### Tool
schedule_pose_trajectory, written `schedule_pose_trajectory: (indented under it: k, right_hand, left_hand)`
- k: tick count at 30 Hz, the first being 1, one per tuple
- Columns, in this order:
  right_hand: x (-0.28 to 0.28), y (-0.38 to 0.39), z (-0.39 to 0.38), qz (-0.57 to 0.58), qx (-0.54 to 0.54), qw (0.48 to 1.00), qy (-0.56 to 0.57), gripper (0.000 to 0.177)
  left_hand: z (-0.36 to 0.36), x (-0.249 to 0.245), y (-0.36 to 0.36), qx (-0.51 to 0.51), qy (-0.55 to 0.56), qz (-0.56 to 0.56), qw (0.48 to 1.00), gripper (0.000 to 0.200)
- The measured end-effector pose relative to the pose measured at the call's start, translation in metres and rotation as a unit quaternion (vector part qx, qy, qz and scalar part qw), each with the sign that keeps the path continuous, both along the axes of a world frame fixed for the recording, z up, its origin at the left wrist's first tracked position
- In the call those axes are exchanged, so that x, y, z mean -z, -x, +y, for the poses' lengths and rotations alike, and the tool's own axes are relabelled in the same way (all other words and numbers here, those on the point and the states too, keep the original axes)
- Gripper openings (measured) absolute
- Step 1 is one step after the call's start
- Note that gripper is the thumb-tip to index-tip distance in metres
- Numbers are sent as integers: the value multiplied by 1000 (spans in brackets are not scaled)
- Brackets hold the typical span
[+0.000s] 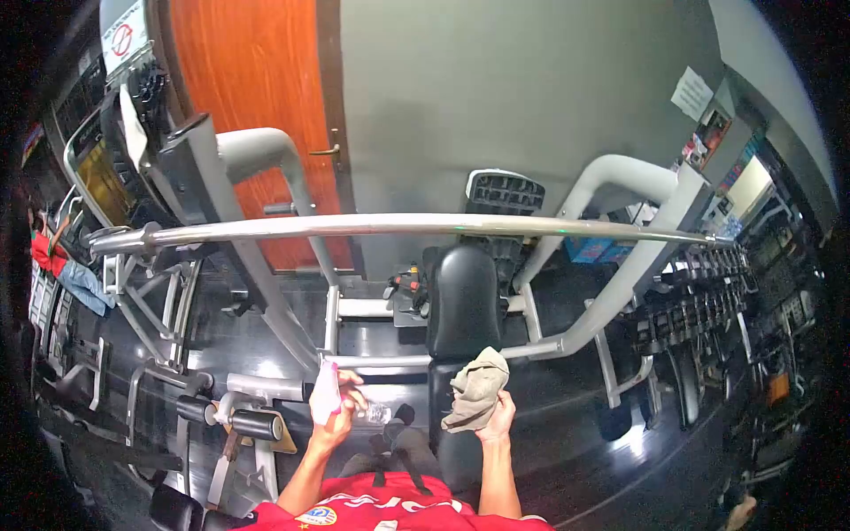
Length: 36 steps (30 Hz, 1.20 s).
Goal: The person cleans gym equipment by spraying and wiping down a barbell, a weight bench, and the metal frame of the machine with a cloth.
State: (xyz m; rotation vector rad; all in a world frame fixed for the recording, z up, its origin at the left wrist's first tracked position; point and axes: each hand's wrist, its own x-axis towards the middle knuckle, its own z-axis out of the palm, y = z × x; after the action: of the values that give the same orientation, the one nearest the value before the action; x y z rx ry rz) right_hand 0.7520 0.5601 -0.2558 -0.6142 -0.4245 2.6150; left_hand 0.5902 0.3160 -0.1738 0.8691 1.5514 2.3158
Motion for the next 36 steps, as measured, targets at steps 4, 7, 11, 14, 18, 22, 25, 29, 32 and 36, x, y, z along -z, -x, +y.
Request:
schedule_pose_trajectory:
  k: [4,7,11,14,18,22,25,29,32,36]
  right_hand:
    - [-36,10,-7,34,4,999,12,54]
    - [-42,14,-3,57,2,998,8,57]
    - [-50,21,-3,67,-2,998,-9,56]
    - [-59,26,-6,32,15,999,-36,53]
    - [-64,30,-3,10,42,997,-63,53]
    - [-69,31,5,40,47,997,-50,55]
    - [-75,32,11,64,78,994,-46,55]
    - [-64,32,28,32,126,989,-76,52]
    - [-66,36,33,40,161,983,-73,49]
    - [-84,46,34,32,224,972,-64,50]
  left_hand:
    - [4,-39,18,-48,14,108,993,51]
    - [13,-67,31,-83,10,77,994,45]
    - [22,-84,50,-125,147,148,970,43]
    - [29,-78,63,-123,162,161,966,41]
    - [44,-85,63,-113,170,219,954,29]
    - [64,-82,61,-94,142,237,956,27]
    - [77,-83,62,-80,132,281,947,35]
    - [92,-93,61,-42,143,319,936,40]
    - [106,-102,60,-21,105,370,923,43]
    - [122,-101,57,30,105,348,931,43]
